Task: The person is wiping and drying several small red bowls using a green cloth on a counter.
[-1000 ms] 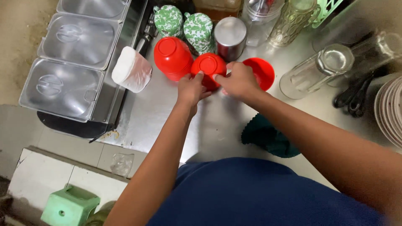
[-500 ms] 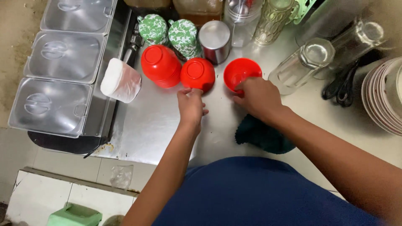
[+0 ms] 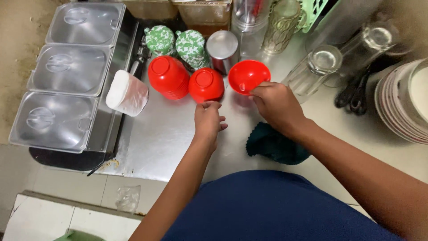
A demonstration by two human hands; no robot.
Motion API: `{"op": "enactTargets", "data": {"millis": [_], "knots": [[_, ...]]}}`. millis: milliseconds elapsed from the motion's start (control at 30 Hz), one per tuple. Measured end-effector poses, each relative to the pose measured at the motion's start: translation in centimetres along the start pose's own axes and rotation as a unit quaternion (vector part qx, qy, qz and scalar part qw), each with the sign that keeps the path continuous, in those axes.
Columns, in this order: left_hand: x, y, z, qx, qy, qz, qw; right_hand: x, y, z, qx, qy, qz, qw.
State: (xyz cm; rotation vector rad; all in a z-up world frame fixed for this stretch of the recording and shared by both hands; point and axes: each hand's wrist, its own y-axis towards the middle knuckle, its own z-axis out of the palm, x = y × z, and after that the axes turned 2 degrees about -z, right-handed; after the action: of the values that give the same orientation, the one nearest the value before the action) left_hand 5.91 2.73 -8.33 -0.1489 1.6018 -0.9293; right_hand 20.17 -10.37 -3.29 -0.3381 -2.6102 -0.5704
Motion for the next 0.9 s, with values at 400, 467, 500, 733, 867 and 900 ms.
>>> {"op": "enactTargets", "data": {"millis": [400, 467, 500, 733, 867, 900], "knots": [[-1.2, -2.4, 1.0, 0.368, -0.299, -0.051, 0.879, 5.8, -3.9, -3.4, -0.043, 0.061, -0.08, 0.994], [-1.4, -3.8, 0.9, 0.37, -0.291, -0.046, 0.881, 7.4, -4.4, -5.2, -0.034, 0.073, 0.001, 0.997], [-1.9, -4.3, 1.0, 0.378, -0.281, -0.035, 0.881, 8.0, -4.4, -6.2, -0.03, 0.08, 0.079, 0.993], [-1.0, -4.7, -0.1, 0.328, -0.334, -0.038, 0.883, 3.0, -11.3, -2.0, 0.201, -0.154, 0.211, 0.944], [-1.8, -5.6, -0.6, 0.317, -0.337, -0.048, 0.886, 2.8, -12.3, -0.6, 0.175, -0.087, 0.211, 0.958], [-1.8, -6.0, -0.4, 0.318, -0.33, -0.05, 0.888, 2.4, -12.6, -0.5, 0.188, -0.078, 0.236, 0.95]]}}
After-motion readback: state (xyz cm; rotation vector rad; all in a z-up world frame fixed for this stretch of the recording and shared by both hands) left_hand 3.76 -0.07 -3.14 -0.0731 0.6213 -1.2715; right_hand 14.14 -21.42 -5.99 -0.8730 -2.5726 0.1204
